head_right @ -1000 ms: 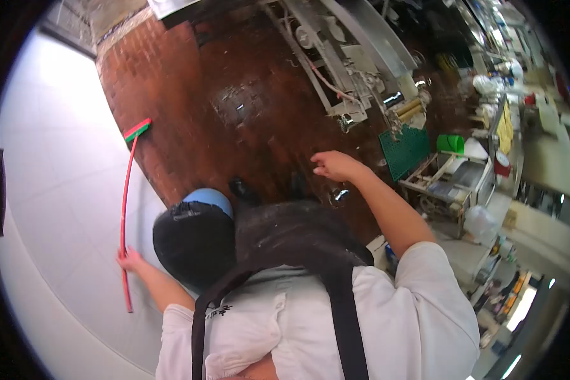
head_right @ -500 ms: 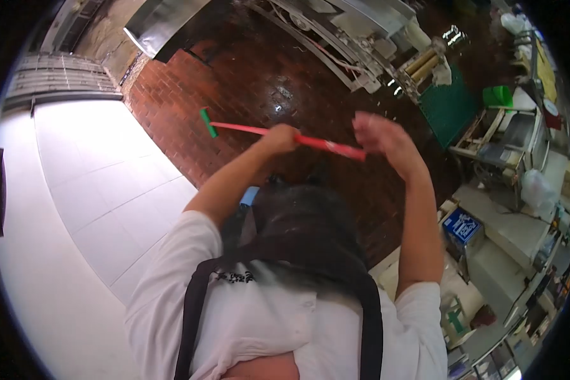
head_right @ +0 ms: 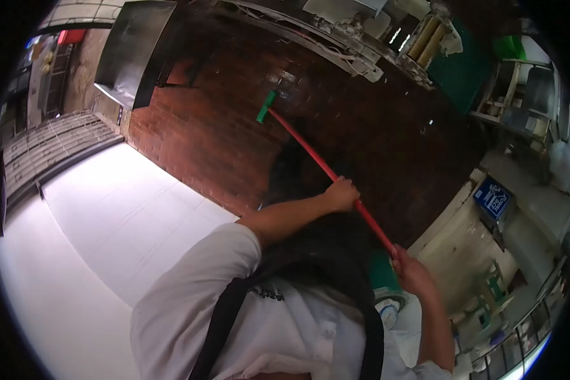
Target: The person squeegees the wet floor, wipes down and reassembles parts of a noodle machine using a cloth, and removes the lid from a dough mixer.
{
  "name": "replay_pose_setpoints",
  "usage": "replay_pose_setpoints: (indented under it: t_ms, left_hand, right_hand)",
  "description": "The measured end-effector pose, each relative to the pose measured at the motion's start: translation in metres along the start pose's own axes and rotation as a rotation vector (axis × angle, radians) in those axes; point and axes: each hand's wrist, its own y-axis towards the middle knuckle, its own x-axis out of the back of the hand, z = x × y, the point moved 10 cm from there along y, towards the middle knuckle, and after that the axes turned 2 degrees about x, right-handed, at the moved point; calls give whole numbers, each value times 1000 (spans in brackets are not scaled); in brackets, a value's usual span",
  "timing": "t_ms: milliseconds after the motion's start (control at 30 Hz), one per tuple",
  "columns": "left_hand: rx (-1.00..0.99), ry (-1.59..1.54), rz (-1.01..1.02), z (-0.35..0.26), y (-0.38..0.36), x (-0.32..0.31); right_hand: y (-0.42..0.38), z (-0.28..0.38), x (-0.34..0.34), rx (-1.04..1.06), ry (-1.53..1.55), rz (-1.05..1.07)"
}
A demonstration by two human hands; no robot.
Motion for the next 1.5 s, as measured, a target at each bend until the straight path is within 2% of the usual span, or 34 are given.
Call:
replay_pose_setpoints:
  t_ms: [33,100,167,233,267,300,333,400,467,500,533,567,633,733,767,800,833,867,900,933,1000,1033,1067,1100,1133,1167,1233,1267,1300,1367,1400,1433,1467,1500]
  left_hand:
    - [-6,-8,17,13,-6,0]
    - [-8,-31,41,44,-23,11]
    - [-7,-3,-61,101,-44,30]
    - [12,164,-72,185,-66,54]
    - [73,165,-85,253,-70,54]
    - [9,347,-291,313,-85,73]
    - [67,339,-269,359,-92,113]
    - [191,315,-222,398,-102,198]
    - [187,160,-358,369,-96,165]
    - [175,89,-446,344,-81,157]
    - [87,97,-459,279,-75,174]
    - [119,49,-447,230,-61,173]
    - [58,-74,-377,158,-38,173]
    - [163,20,-307,206,-23,152]
    - [80,-30,-470,253,-38,157]
    - [150,64,-477,315,-48,164]
    - [165,108,-640,387,-71,170]
    - [182,151,-804,427,-92,173]
    - [154,189,-657,408,-81,191]
    - [121,230,-517,374,-71,240]
    - [84,143,-399,314,-66,234]
    - [77,24,-449,268,-44,209]
    - [-24,41,-383,194,-27,221]
    - [-49,23,-204,141,-1,186]
    - [-106,-108,-108,88,14,170]
    - [-218,-130,-84,41,28,158]
    - [-209,-97,-74,24,56,124]
    - [-194,-80,-75,26,63,125]
    - [-150,-26,-47,56,66,123]
    - [-13,203,-5,184,57,128]
    - [-114,96,-196,242,33,169]
    - [-66,130,-273,315,9,180]
    - [-85,207,-315,337,-1,194]
    - [-102,285,-359,358,-10,208]
  right_hand:
    - [11,6,-11,-29,-1,39]
    - [40,32,-25,131,52,-52]
    - [79,71,-38,197,73,-109]
    - [144,129,-42,108,73,-56]
    - [194,163,-44,128,80,-61]
    - [240,205,-36,216,56,-110]
    - [283,246,-27,291,62,-173]
    - [312,304,10,320,114,-179]
    - [262,286,41,348,108,-259]
    - [232,251,42,110,98,-90]
    - [189,218,52,83,189,-120]
    - [146,182,60,79,168,-168]
    - [85,162,89,46,258,-274]
    - [133,173,84,-85,288,-168]
    - [177,202,78,11,195,-198]
    - [220,230,72,104,98,-236]
    - [264,264,58,258,146,-268]
    - [289,289,52,231,119,-234]
    - [300,300,50,203,94,-208]
    - [288,291,62,231,118,-224]
    - [219,255,81,268,182,-232]
    - [169,220,92,211,204,-290]
    - [122,165,84,135,360,-308]
    - [68,130,93,47,354,-395]
    - [20,93,93,-188,439,-359]
    - [-14,69,94,-182,517,-436]
    - [-30,53,93,-227,483,-453]
    - [-8,58,99,-221,467,-457]
    - [19,64,103,-215,451,-458]
    - [125,103,84,-12,623,-527]
    - [178,140,70,45,492,-429]
    - [222,193,69,176,287,-408]
    - [257,230,62,205,222,-269]
    - [257,229,61,190,162,-243]
